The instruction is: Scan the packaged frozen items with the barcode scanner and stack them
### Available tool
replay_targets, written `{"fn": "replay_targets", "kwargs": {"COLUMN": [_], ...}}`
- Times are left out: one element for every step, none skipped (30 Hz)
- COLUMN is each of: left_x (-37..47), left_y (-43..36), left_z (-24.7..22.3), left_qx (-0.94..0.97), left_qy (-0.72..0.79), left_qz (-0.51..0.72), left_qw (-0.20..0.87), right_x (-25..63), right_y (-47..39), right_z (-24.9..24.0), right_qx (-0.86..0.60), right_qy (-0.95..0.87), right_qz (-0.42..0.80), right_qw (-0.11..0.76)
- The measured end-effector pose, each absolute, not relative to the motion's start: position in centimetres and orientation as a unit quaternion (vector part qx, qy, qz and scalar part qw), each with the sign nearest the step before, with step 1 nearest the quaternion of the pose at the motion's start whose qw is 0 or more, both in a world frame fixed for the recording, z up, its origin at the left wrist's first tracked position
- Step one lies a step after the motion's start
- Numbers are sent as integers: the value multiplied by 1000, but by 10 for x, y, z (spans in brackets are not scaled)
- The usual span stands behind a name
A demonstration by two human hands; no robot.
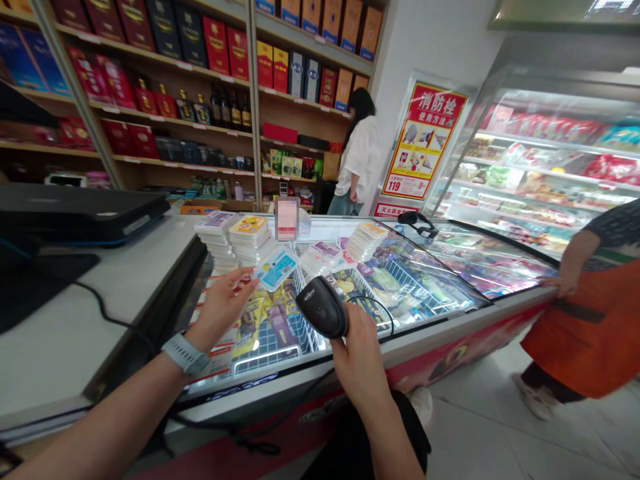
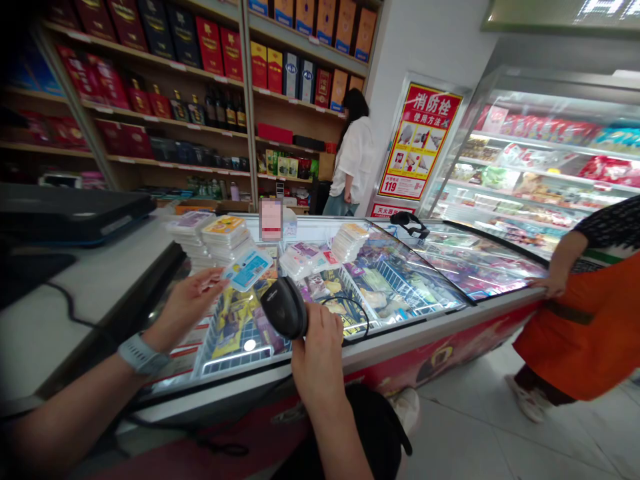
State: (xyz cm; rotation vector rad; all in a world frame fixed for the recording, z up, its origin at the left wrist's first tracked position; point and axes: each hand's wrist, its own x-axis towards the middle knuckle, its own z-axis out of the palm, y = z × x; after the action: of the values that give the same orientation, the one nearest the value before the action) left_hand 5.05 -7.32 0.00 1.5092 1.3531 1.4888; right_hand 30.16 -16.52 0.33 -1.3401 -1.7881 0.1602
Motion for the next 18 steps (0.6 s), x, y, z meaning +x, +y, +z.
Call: {"fn": "replay_targets", "kwargs": {"left_x": [50,50,50,50,50,49,49,49,49,49,50,50,51,52,52,53,52,52], "left_y": [-73,-72,-72,-71,-70,-70,-70,-70,-70,-71,-71,-72,-73,-73,-74,-75,-75,-75], "left_z": [-1,-1,-2,-3,-3,-3,-3,-3,-2,-2,-1,-1,0,0,0,1,1,1], "left_qx": [570,570,569,569,569,568,569,570,571,570,569,566,563,559,556,555,555,556], "left_qy": [511,510,509,508,507,507,506,507,507,509,510,512,514,516,517,518,519,520], "left_qz": [564,564,565,565,566,567,566,565,564,563,562,563,565,567,569,569,568,566], "left_qw": [309,311,312,314,314,314,315,315,315,316,316,317,317,317,316,316,316,316], "right_x": [301,301,301,301,300,300,300,300,300,301,301,301,302,302,303,303,303,304], "right_y": [-165,-165,-165,-165,-165,-165,-165,-165,-165,-165,-165,-165,-165,-165,-166,-166,-166,-166], "right_z": [4,4,4,3,3,3,2,2,1,1,1,0,0,0,0,-1,-1,-1], "right_qx": [-538,-538,-538,-539,-539,-540,-540,-540,-540,-540,-539,-538,-537,-536,-535,-534,-534,-534], "right_qy": [-719,-719,-718,-717,-716,-715,-715,-715,-714,-714,-714,-714,-714,-714,-714,-714,-713,-712], "right_qz": [63,62,61,59,57,56,53,51,48,45,42,38,34,31,27,25,23,22], "right_qw": [436,437,437,438,439,440,441,442,443,444,445,446,448,449,451,453,455,456]}}
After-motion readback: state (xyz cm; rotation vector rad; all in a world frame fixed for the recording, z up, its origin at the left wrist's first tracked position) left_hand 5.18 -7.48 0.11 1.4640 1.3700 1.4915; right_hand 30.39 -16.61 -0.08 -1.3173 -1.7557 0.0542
